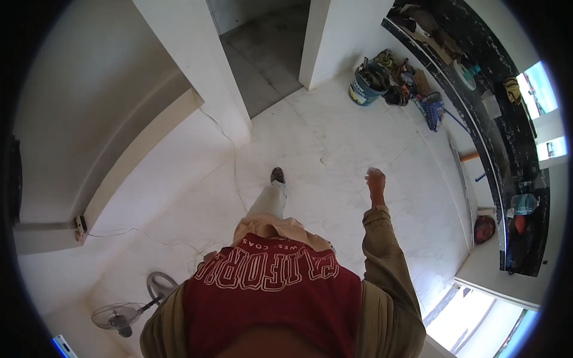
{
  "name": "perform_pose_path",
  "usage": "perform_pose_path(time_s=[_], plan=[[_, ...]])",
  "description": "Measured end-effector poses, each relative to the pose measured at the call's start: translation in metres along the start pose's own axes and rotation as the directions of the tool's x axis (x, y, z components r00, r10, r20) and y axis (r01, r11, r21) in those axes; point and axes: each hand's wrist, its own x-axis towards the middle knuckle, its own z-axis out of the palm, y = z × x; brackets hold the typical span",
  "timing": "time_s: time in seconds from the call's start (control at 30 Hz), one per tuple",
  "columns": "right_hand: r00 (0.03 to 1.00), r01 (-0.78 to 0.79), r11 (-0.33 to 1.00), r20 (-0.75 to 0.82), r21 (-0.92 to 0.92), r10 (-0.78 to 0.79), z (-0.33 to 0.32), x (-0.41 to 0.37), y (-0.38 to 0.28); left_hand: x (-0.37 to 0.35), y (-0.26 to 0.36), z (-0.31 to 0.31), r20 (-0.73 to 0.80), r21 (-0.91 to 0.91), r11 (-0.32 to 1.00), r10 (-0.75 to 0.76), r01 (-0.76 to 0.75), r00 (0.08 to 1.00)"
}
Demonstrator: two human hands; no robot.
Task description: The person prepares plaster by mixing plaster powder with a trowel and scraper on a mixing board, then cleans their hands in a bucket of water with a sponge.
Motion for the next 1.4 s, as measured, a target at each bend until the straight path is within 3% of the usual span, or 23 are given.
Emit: perform_pose_path(time_s=[0.07,0.13,0.17,0.2,0.27,0.33,0.4,0.53,0.63,0.67,0.7,0.77,0.8,0.87,0.9,0.93,1.03,1.13,1.17,1.2,1.27,1.33,1.4], plan=[[0.983,-0.176,0.982,0.042,-0.068,0.179,0.014,0.064,0.027,0.000,0.097,0.070,0.074,0.010,0.995,0.097,-0.098,0.993],[0.944,-0.290,0.928,0.091,-0.234,0.317,0.031,0.066,0.008,-0.011,0.185,0.133,0.153,0.109,0.976,0.172,-0.190,0.973],[0.934,-0.313,0.915,0.092,-0.255,0.345,0.031,0.066,-0.001,-0.010,0.240,0.167,0.286,0.176,0.938,0.243,-0.300,0.927],[0.895,-0.425,0.866,0.022,-0.263,0.446,0.034,0.070,-0.010,-0.030,0.292,0.208,0.333,0.225,0.819,0.444,-0.528,0.832],[0.815,-0.578,0.799,-0.069,-0.167,0.575,0.044,0.097,-0.018,-0.070,0.402,0.293,0.419,0.192,0.700,0.575,-0.688,0.703],[0.782,-0.622,0.773,-0.138,-0.122,0.607,0.056,0.137,-0.036,-0.109,0.495,0.369,0.540,0.084,0.550,0.676,-0.831,0.501],[0.808,-0.589,0.798,-0.128,-0.125,0.576,0.083,0.186,-0.060,-0.139,0.572,0.421,0.609,0.020,0.451,0.702,-0.892,0.369],[0.899,-0.434,0.865,-0.055,-0.251,0.435,0.163,0.341,-0.118,-0.184,0.692,0.493,0.652,-0.151,0.609,0.654,-0.779,0.384],[0.920,-0.240,0.852,0.172,-0.465,0.353,0.260,0.455,-0.203,-0.175,0.745,0.521,0.546,-0.446,0.736,0.675,-0.510,0.496],[0.938,0.039,0.835,0.307,-0.548,0.158,0.297,0.507,-0.217,-0.175,0.770,0.528,0.544,-0.442,0.738,0.673,-0.510,0.502],[0.892,0.301,0.752,0.451,-0.586,-0.006,0.330,0.550,-0.224,-0.175,0.786,0.530,0.487,-0.480,0.730,0.683,-0.487,0.544],[0.832,0.400,0.718,0.555,-0.570,-0.023,0.404,0.570,-0.330,-0.176,0.821,0.530,0.434,-0.507,0.734,0.670,-0.452,0.602],[0.752,0.523,0.721,0.644,-0.454,-0.140,0.439,0.590,-0.348,-0.179,0.841,0.527,0.374,-0.584,0.674,0.718,-0.452,0.586],[0.668,0.569,0.771,0.708,-0.287,-0.229,0.495,0.607,-0.403,-0.177,0.879,0.526,0.321,-0.647,0.618,0.752,-0.446,0.576],[0.707,0.462,0.813,0.701,-0.354,-0.097,0.516,0.603,-0.447,-0.175,0.900,0.527,0.251,-0.703,0.565,0.765,-0.431,0.594],[0.719,0.447,0.818,0.689,-0.362,-0.088,0.533,0.604,-0.472,-0.169,0.921,0.531,0.182,-0.751,0.510,0.770,-0.419,0.611],[0.740,0.233,0.957,0.670,-0.174,-0.058,0.574,0.633,-0.496,-0.138,0.993,0.552,0.163,-0.727,0.540,0.736,-0.424,0.657],[0.819,0.057,0.962,0.563,-0.267,0.108,0.593,0.672,-0.497,-0.096,1.085,0.589,0.276,-0.631,0.681,0.645,-0.372,0.713],[0.862,0.007,0.981,0.498,-0.195,0.093,0.595,0.684,-0.488,-0.082,1.114,0.599,0.323,-0.584,0.727,0.617,-0.362,0.717],[0.882,-0.028,0.982,0.457,-0.189,0.113,0.593,0.690,-0.496,-0.069,1.148,0.617,0.416,-0.462,0.790,0.595,-0.403,0.688],[0.925,-0.293,0.949,0.215,-0.115,0.312,0.594,0.689,-0.507,-0.052,1.212,0.647,0.532,-0.292,0.846,0.531,-0.445,0.660],[0.923,-0.343,0.937,0.162,-0.068,0.350,0.592,0.692,-0.513,-0.047,1.273,0.689,0.683,-0.010,0.830,0.413,-0.557,0.603],[0.936,-0.350,0.936,0.044,0.043,0.348,0.586,0.681,-0.533,-0.046,1.326,0.729,0.724,0.157,0.787,0.319,-0.597,0.612]])
